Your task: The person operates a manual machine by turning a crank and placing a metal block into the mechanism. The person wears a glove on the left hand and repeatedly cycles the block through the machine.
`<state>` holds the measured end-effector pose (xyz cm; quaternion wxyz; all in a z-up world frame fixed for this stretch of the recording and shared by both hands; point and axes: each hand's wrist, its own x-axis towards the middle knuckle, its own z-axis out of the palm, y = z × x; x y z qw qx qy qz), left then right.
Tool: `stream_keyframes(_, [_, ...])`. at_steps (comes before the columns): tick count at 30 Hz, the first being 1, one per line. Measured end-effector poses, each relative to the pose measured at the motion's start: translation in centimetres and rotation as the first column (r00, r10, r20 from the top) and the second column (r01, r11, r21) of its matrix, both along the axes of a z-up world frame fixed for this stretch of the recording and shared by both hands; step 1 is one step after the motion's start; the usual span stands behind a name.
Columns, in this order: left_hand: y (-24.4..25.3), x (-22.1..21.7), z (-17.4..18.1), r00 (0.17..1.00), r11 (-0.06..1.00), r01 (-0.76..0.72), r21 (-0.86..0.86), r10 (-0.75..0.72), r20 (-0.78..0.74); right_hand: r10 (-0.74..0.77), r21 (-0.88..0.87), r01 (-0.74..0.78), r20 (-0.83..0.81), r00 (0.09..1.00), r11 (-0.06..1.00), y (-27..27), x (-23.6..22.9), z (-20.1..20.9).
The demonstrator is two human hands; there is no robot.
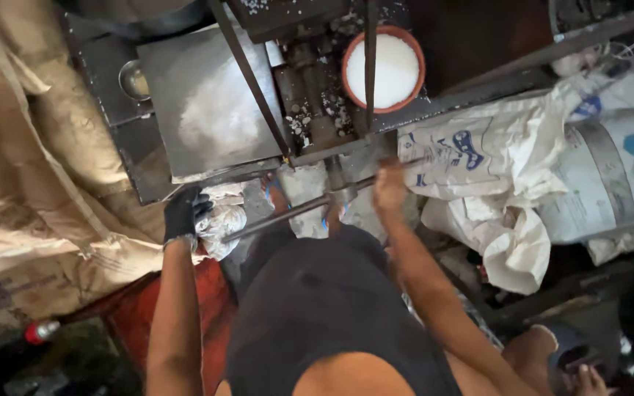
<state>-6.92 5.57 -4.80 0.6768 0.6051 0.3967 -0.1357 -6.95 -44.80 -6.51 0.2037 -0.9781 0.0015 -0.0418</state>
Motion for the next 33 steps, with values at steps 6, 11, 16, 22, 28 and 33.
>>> stream_keyframes(6, [-2.0, -3.4, -0.1, 0.903, 0.9, 0.416, 0.126, -0.426, 0.061, 0.202, 0.345, 0.064, -0.681, 0.704, 0.937, 6.5, -3.5, -7.1])
stream_keyframes(11, [-4.9, 1.9, 3.2, 0.577, 0.554, 0.805, -0.211, -0.649, 0.496, 0.119, 0.621, 0.567, -0.724, 0.679, 0.54, 3.8, -4.1, -6.4])
stream_keyframes(16, [-10.3, 5.6, 4.5, 0.206, 0.203, 0.968, 0.15, -0.979, -0.003, -0.447, 0.707, 0.638, -0.698, 0.559, -0.306, -1.8, -4.7, -2.1])
stream_keyframes(22, [-7.2, 5.0, -1.4, 0.457, 0.465, 0.869, 0.168, -0.885, 0.086, -0.697, 0.902, 0.372, -0.122, 0.707, 0.22, -1.5, -3.3, 6.6])
stream_keyframes(28, [-4.1, 4.0, -10.5, 0.373, 0.411, 0.851, 0.328, -0.911, 0.173, -0.12, 0.431, -0.252, 0.669, 0.733, 0.867, 9.9, -5.1, 19.4])
stream_keyframes(33, [-4.2, 4.4, -11.9, 0.279, 0.284, 0.877, 0.387, -0.958, 0.071, -0.076, 0.319, -0.245, 0.736, 0.673, 0.916, 12.3, -2.9, 20.1])
